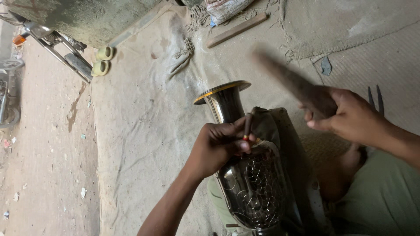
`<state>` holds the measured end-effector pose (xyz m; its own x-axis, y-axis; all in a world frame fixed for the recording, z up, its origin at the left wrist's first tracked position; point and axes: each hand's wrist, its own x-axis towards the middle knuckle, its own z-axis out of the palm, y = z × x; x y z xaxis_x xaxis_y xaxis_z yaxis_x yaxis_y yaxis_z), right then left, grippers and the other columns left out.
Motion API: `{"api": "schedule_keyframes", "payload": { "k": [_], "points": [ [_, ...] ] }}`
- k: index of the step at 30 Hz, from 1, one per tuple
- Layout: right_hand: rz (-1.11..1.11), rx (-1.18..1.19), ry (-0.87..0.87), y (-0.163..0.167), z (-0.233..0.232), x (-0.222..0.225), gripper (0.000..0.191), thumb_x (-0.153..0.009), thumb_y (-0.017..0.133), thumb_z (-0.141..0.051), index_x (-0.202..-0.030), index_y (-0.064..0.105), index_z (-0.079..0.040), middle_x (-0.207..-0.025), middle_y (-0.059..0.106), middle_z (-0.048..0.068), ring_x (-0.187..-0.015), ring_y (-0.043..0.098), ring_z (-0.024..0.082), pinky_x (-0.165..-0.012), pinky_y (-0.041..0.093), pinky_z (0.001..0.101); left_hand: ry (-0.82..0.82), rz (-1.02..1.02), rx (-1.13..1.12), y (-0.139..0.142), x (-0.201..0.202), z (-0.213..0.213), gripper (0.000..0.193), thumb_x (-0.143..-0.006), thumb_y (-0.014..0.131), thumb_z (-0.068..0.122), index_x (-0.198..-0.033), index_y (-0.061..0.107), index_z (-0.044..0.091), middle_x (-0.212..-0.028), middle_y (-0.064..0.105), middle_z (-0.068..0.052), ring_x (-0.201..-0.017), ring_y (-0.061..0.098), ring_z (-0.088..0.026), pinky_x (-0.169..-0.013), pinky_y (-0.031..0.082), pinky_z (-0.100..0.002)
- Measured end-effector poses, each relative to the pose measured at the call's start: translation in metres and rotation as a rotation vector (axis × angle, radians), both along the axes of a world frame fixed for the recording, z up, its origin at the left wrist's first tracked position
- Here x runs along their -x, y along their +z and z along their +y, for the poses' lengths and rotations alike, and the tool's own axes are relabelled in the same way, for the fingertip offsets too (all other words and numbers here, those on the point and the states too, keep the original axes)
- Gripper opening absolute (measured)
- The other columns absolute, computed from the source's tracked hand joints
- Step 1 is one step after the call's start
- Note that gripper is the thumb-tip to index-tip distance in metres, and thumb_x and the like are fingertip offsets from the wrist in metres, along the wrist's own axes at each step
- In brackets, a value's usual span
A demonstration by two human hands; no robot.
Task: The person sits on the floor with a brass vase held between their legs and engraves a decorative pattern into its surface. They hold a small chisel against the metal with one hand and strike it with a wooden mallet in the other, repositioning the chisel repeatedly to work across the patterned area.
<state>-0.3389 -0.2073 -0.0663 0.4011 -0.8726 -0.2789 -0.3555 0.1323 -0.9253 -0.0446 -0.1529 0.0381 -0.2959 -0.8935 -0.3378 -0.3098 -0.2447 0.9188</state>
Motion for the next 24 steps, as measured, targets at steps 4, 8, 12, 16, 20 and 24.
{"api": "schedule_keyframes", "payload": {
  "k": [4,8,12,16,20,24],
  "points": [
    [0.402,0.041,0.274,-0.002,-0.018,0.002,0.036,-0.091,0.073,-0.015,-0.124,0.063,-0.026,-0.075,0.072,0.005,-0.065,0.065,0.017,-0.065,0.055,0.0355,0.116,-0.085,0.080,0.000,0.003,0.012,0.054,-0.082,0.075,-0.007,-0.135,0.068,0.005,-0.099,0.080,-0.005,-0.091,0.071,-0.007,-0.095,0.058,-0.029],
    [0.287,0.276,0.310,0.010,-0.025,0.002,0.042,-0.083,0.069,-0.002,-0.121,0.070,-0.018,-0.069,0.064,0.002,-0.058,0.059,0.011,-0.056,0.052,0.0328,0.284,-0.154,0.104,-0.002,0.004,0.028,0.031,-0.082,0.082,-0.002,-0.113,0.079,-0.002,-0.093,0.082,-0.007,-0.085,0.075,-0.008,-0.084,0.066,-0.030],
    [0.416,0.110,0.186,0.036,-0.021,0.005,0.026,-0.091,0.079,-0.019,-0.114,0.068,-0.014,-0.065,0.062,0.003,-0.050,0.060,0.018,-0.054,0.051,0.0399,0.344,-0.124,0.126,0.000,0.006,0.034,0.052,-0.079,0.081,-0.003,-0.130,0.070,0.005,-0.102,0.082,-0.006,-0.088,0.073,-0.006,-0.083,0.062,-0.028],
    [0.636,0.025,0.281,0.044,-0.018,0.005,0.047,-0.090,0.065,-0.003,-0.131,0.063,-0.026,-0.068,0.071,0.003,-0.057,0.066,0.014,-0.058,0.058,0.0361,0.182,-0.133,0.100,0.001,0.004,0.023,0.051,-0.081,0.080,-0.002,-0.130,0.070,0.005,-0.100,0.082,-0.008,-0.087,0.074,-0.008,-0.081,0.064,-0.028],
    [0.288,0.163,0.067,0.025,-0.004,0.011,0.040,-0.079,0.076,-0.010,-0.118,0.068,-0.018,-0.072,0.072,0.000,-0.064,0.067,0.013,-0.061,0.058,0.0351,0.009,0.032,0.016,-0.006,0.002,0.004,0.044,-0.084,0.078,-0.003,-0.128,0.071,0.000,-0.106,0.081,-0.009,-0.099,0.075,-0.009,-0.093,0.063,-0.029],
    [0.692,-0.027,0.172,0.001,0.008,0.017,0.049,-0.094,0.071,-0.010,-0.139,0.061,-0.027,-0.082,0.074,0.002,-0.066,0.073,0.017,-0.068,0.061,0.0319,-0.066,0.031,0.019,-0.010,-0.002,-0.003,0.028,-0.087,0.080,-0.002,-0.115,0.078,-0.003,-0.106,0.081,-0.010,-0.102,0.074,-0.010,-0.095,0.063,-0.031]
  ]
}}
